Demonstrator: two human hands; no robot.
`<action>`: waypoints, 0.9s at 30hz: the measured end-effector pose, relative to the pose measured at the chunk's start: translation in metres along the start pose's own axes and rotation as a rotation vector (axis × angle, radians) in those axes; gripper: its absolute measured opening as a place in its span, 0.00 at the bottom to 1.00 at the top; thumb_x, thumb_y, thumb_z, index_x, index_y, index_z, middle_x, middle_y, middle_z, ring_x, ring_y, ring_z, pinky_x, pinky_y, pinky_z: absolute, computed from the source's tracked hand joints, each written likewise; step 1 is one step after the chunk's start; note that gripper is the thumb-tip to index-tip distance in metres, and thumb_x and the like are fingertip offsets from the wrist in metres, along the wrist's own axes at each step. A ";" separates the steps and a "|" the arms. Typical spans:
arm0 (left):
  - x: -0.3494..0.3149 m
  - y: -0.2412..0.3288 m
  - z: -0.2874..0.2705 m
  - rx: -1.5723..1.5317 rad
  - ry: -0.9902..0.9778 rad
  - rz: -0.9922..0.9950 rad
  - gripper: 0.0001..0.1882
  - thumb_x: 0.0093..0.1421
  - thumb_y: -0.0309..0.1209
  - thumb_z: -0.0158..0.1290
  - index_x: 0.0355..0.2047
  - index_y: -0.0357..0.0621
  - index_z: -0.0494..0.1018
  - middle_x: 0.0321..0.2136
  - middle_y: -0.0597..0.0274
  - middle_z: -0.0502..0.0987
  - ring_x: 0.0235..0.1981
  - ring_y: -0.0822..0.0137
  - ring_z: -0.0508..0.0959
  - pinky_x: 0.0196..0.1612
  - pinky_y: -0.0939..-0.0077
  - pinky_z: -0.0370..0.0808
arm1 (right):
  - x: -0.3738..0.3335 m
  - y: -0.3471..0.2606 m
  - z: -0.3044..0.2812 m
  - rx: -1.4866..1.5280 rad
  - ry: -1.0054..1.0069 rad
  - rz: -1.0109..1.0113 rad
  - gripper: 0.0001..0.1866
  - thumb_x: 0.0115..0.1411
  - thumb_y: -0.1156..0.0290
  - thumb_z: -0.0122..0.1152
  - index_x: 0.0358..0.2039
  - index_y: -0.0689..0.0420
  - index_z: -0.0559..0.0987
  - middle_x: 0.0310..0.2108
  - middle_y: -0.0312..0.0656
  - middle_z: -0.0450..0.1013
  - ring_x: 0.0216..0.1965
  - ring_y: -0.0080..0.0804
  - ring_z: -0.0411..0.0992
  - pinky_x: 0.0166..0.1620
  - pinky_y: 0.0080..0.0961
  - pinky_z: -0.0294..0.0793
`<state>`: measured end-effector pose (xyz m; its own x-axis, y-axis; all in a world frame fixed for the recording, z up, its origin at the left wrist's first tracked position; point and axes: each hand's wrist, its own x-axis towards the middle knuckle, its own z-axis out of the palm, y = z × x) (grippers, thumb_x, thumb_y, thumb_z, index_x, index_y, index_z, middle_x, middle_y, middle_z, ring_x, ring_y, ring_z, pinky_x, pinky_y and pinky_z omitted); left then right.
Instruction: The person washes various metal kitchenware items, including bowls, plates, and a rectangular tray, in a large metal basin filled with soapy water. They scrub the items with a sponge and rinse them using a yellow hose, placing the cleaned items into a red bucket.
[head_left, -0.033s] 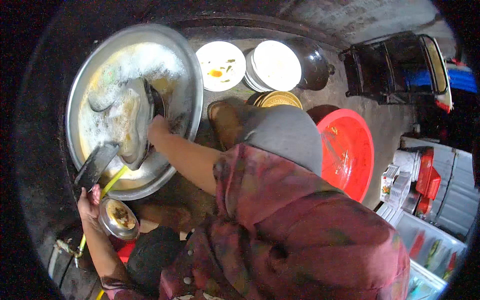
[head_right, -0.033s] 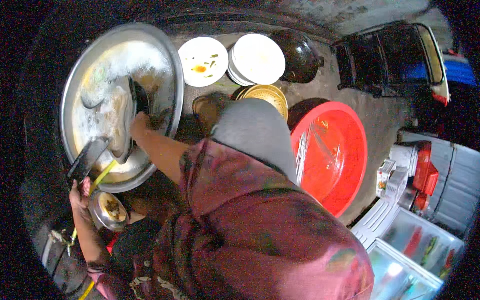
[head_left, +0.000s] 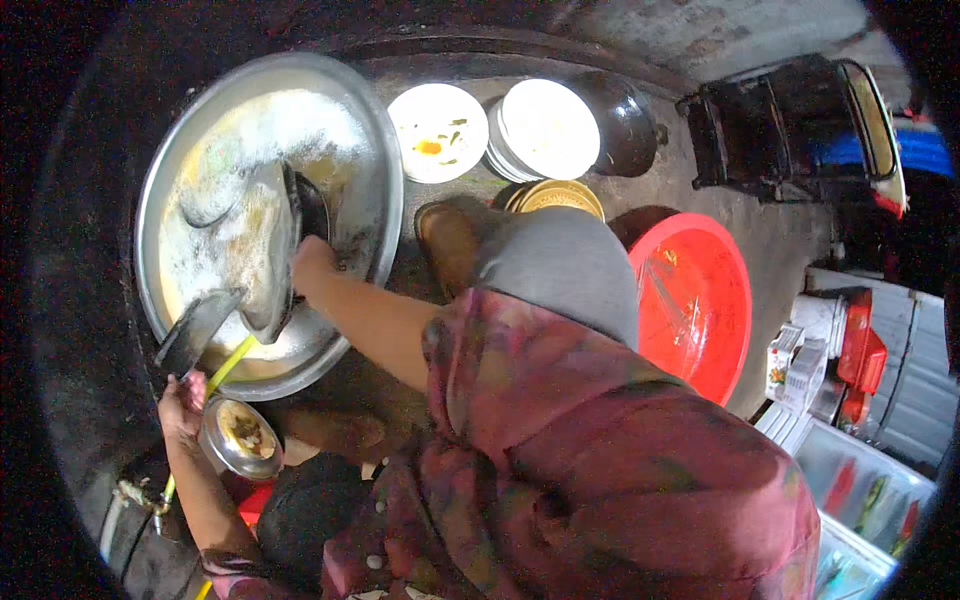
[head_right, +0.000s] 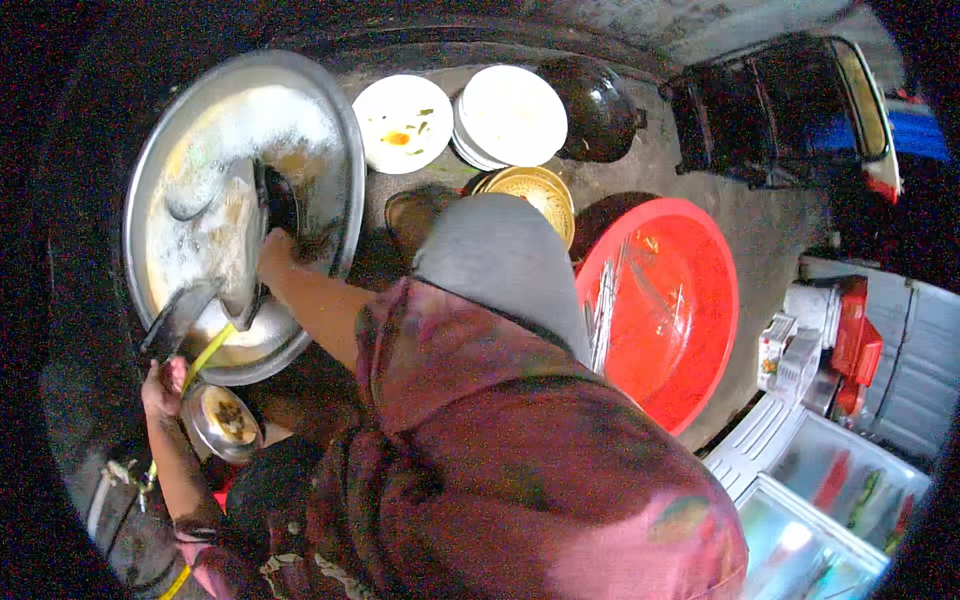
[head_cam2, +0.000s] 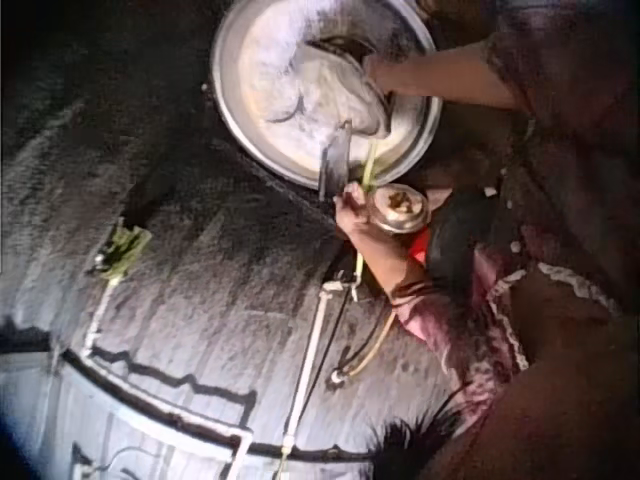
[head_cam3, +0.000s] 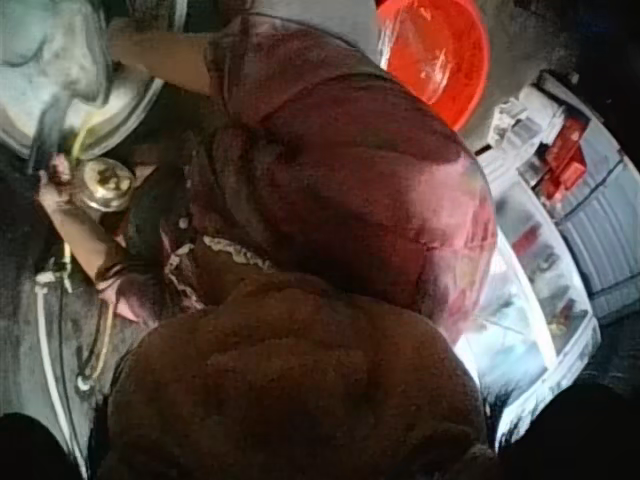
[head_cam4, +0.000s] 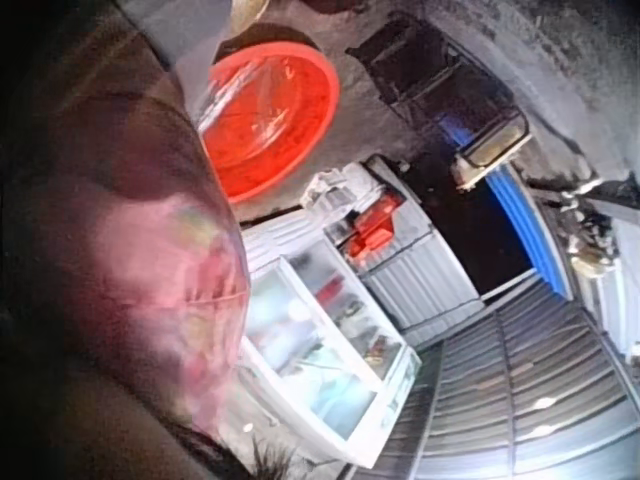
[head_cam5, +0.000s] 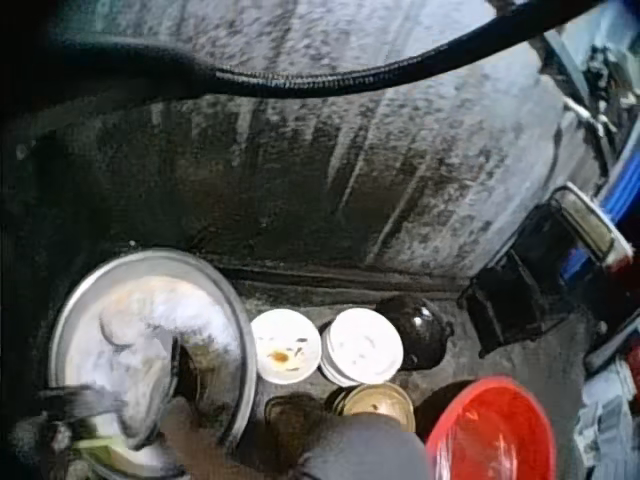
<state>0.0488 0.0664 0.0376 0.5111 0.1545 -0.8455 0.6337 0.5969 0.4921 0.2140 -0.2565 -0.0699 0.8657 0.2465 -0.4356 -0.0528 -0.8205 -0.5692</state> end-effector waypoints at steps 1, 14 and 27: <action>0.000 0.004 -0.009 0.126 -0.114 -0.020 0.21 0.60 0.40 0.38 0.35 0.28 0.65 0.27 0.53 0.73 0.25 0.63 0.74 0.29 0.76 0.73 | -0.012 -0.014 -0.008 0.290 0.027 0.096 0.08 0.48 0.69 0.51 0.29 0.55 0.75 0.28 0.43 0.71 0.31 0.37 0.71 0.32 0.29 0.69; -0.056 -0.098 0.189 1.104 0.067 0.633 0.26 0.50 0.27 0.51 0.50 0.33 0.60 0.42 0.57 0.69 0.41 0.69 0.67 0.46 0.78 0.63 | -0.071 -0.074 -0.057 0.701 0.139 0.117 0.08 0.41 0.77 0.53 0.26 0.60 0.74 0.28 0.51 0.71 0.33 0.46 0.70 0.37 0.33 0.68; -0.059 -0.077 0.198 0.857 0.216 0.833 0.11 0.54 0.30 0.49 0.34 0.34 0.68 0.26 0.57 0.74 0.28 0.70 0.72 0.34 0.76 0.68 | -0.104 -0.094 -0.105 1.223 -0.351 -0.269 0.06 0.46 0.85 0.49 0.27 0.65 0.70 0.21 0.41 0.67 0.21 0.27 0.67 0.22 0.23 0.68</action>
<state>0.0847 -0.1441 0.0909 0.8894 0.4196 -0.1814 0.3774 -0.4498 0.8095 0.1808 -0.2596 0.1020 0.7541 0.6026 -0.2613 -0.4767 0.2285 -0.8488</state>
